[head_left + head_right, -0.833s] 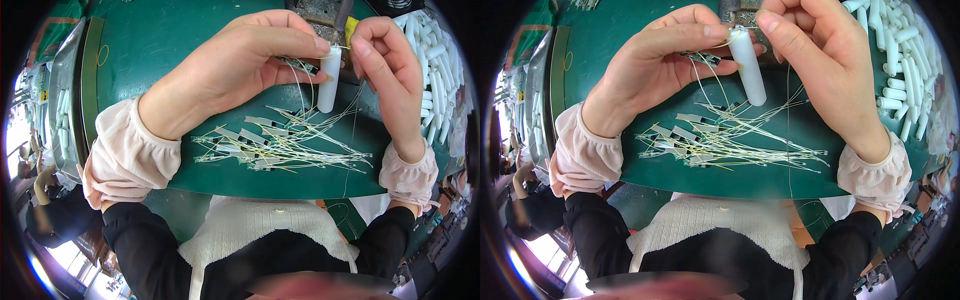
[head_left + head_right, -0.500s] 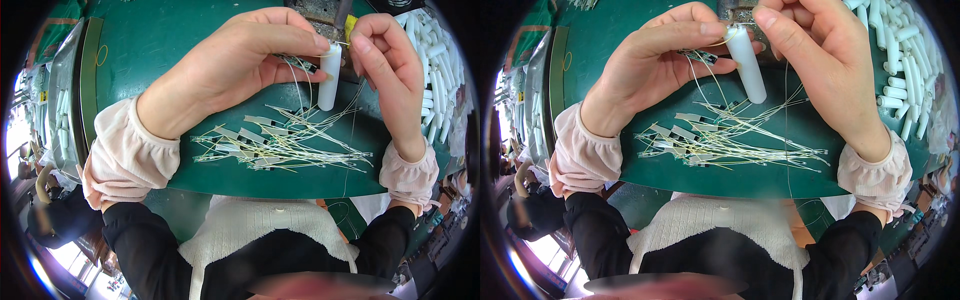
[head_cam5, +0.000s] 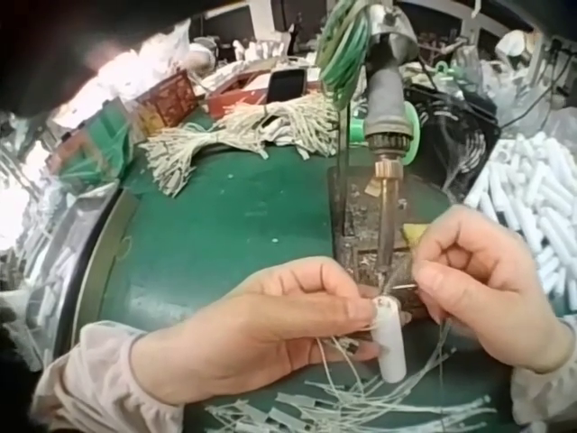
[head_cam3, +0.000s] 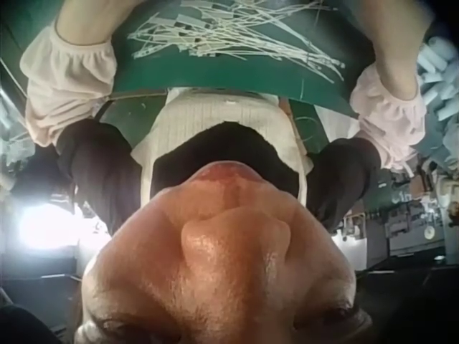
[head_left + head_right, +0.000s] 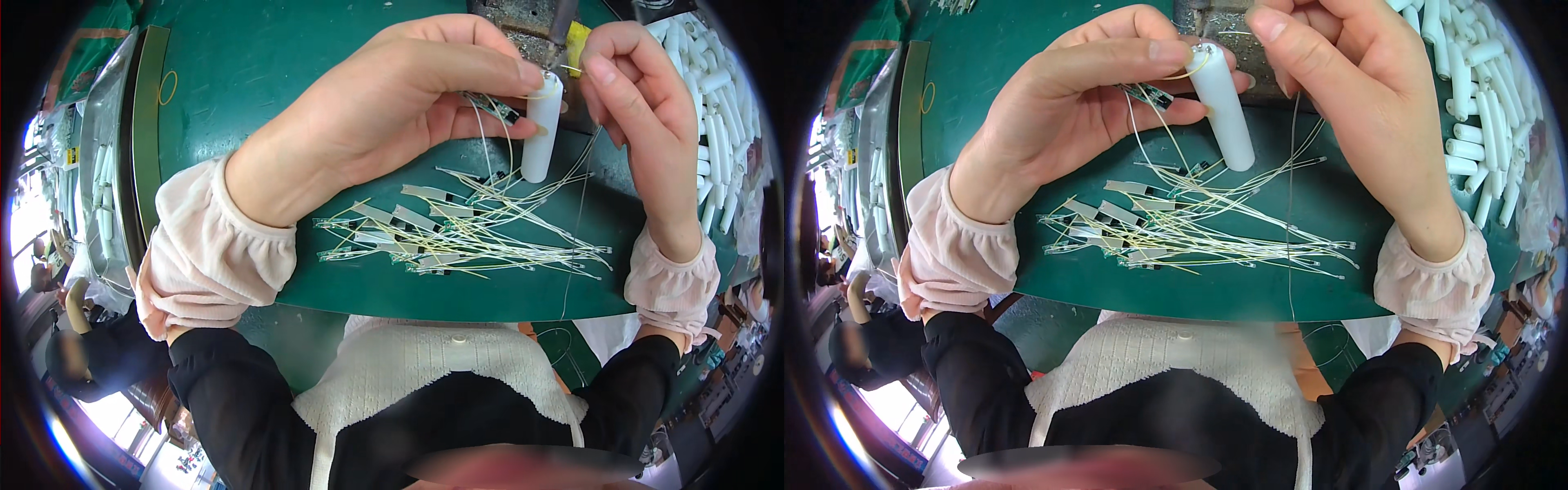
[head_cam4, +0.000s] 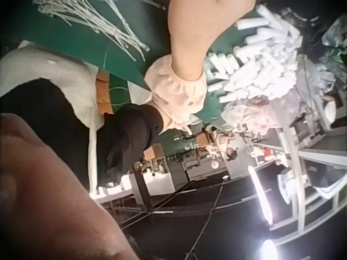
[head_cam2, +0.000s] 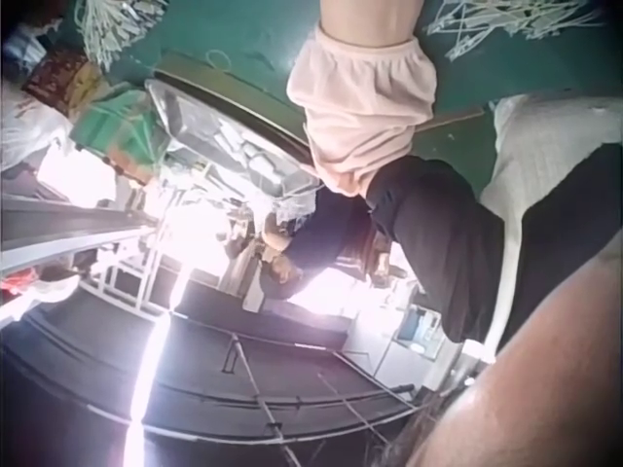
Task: Assemble electronic components by threading and connecting thin wires to plastic housings.
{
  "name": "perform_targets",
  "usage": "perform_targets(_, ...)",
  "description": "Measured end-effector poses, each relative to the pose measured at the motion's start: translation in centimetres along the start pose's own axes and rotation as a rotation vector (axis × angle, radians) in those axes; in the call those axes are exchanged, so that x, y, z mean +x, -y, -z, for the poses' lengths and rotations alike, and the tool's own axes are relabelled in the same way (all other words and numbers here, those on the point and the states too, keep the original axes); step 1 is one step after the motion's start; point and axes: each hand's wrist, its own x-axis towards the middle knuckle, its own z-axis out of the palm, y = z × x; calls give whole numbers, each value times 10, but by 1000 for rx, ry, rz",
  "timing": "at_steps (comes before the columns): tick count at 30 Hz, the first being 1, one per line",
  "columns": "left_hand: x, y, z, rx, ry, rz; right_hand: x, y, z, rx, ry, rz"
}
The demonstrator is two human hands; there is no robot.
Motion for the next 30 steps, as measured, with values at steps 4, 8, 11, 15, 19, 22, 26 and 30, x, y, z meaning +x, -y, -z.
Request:
perform_targets(4,0,6,-7,224,-73,-168,-1,1,2,75,63,-81)
perform_targets(8,-12,2,-25,301,-121,-82,-3,-3,11,274,273,-165)
perform_targets(11,-32,-15,-29,512,176,-162,-4,-5,23,132,459,-250)
perform_targets(15,-35,-15,-76,261,156,-431,-8,-7,11,-203,580,-71)
perform_targets(19,-71,-38,-50,323,116,-540,-7,-25,11,-123,501,-116)
perform_targets(22,-105,-31,-60,377,63,-616,-8,-22,18,-292,402,-74)
perform_targets(26,-167,-1,-38,607,-197,-674,5,-52,36,-537,-66,115)
perform_targets(30,-243,41,-19,732,-539,-670,25,-69,30,-756,-294,80)
